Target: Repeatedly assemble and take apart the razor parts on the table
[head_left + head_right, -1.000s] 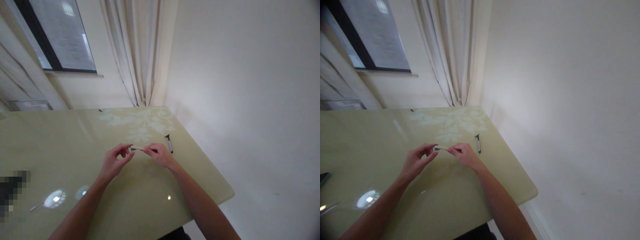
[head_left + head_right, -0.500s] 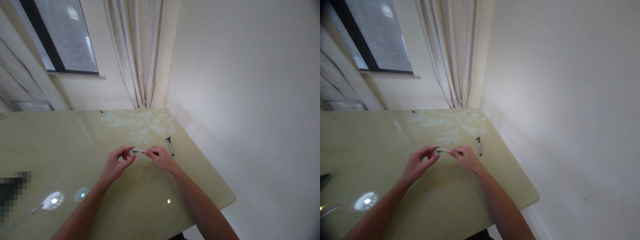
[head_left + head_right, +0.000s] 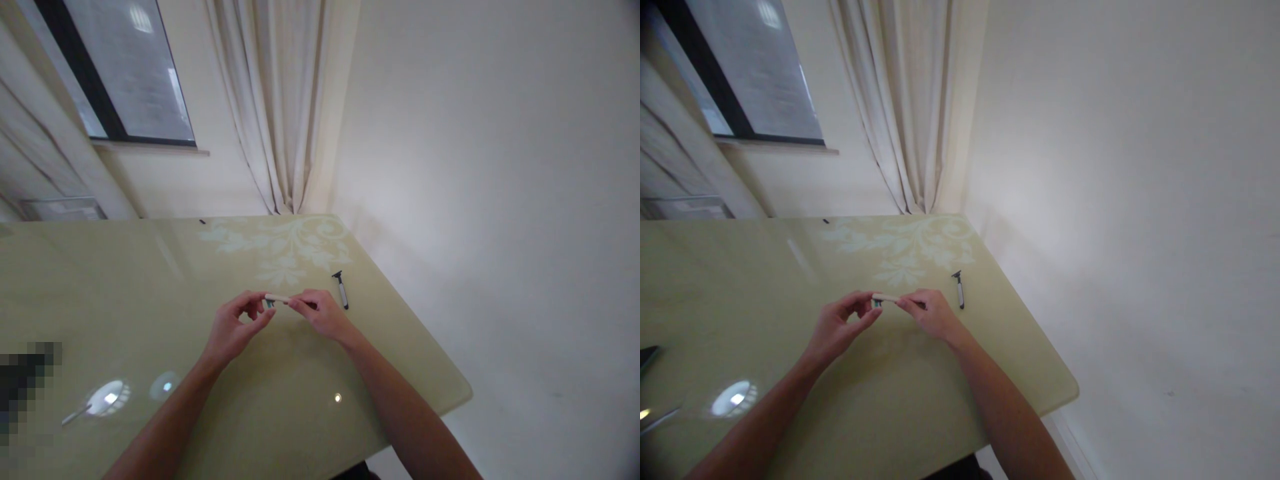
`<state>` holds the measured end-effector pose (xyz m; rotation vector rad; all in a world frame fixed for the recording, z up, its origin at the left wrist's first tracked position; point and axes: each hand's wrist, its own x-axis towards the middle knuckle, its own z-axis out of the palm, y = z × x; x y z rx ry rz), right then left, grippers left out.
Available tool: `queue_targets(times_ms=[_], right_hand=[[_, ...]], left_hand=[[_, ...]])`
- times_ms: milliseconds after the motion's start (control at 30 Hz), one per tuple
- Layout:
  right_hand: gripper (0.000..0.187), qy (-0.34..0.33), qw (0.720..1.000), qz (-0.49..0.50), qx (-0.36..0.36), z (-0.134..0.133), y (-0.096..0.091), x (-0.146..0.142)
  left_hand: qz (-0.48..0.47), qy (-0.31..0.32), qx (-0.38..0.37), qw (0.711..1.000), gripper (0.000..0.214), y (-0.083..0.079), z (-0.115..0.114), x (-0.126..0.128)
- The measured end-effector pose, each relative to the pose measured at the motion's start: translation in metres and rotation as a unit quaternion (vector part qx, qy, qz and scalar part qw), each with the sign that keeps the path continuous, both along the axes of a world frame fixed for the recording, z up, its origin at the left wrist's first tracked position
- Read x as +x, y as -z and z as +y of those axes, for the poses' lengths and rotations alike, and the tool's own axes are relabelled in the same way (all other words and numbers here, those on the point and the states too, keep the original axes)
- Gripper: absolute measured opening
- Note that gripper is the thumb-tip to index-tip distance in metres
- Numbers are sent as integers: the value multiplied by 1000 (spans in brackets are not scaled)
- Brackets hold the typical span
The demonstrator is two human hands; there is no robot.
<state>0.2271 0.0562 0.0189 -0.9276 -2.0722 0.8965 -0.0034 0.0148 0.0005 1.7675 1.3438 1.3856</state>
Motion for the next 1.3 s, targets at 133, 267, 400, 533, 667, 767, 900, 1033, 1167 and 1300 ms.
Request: queue_targets(times_ms=[133, 267, 400, 533, 667, 767, 900, 1033, 1167, 1300], right_hand=[[48, 1, 1000, -5, -2, -1, -2, 1], [47, -5, 1000, -6, -2, -1, -3, 3], [47, 0, 1000, -10, 2, -1, -3, 2], [47, -8, 1000, -8, -7, -2, -2, 0], [46, -14, 1000, -3, -6, -2, -1, -1], [46, -14, 1000, -5, -3, -2, -1, -1], [47, -16, 1000, -13, -5, -2, -1, -1], [46, -10, 1000, -7, -4, -3, -2, -1], [43, -21, 1000, -5, -5, -4, -3, -1], [43, -9, 1000, 3, -3, -3, -3, 0]], left_hand=[[-8, -5, 0, 1000, 28, -3, -1, -1], [-21, -15, -1, 1000, 31, -5, -1, -1], [-16, -13, -4, 1000, 32, -3, -1, 2], [0, -7, -3, 1000, 31, -3, -2, 4], [-5, -10, -1, 1000, 31, -2, -2, 4], [-12, -9, -3, 1000, 32, 0, -1, 4], [-3, 2, -10, 1000, 31, 2, 0, 3], [-18, -7, -8, 1000, 33, 2, 0, 3], [-14, -1, -19, 1000, 34, 3, 0, 2], [-29, -11, -12, 999, 32, 0, 0, 2]])
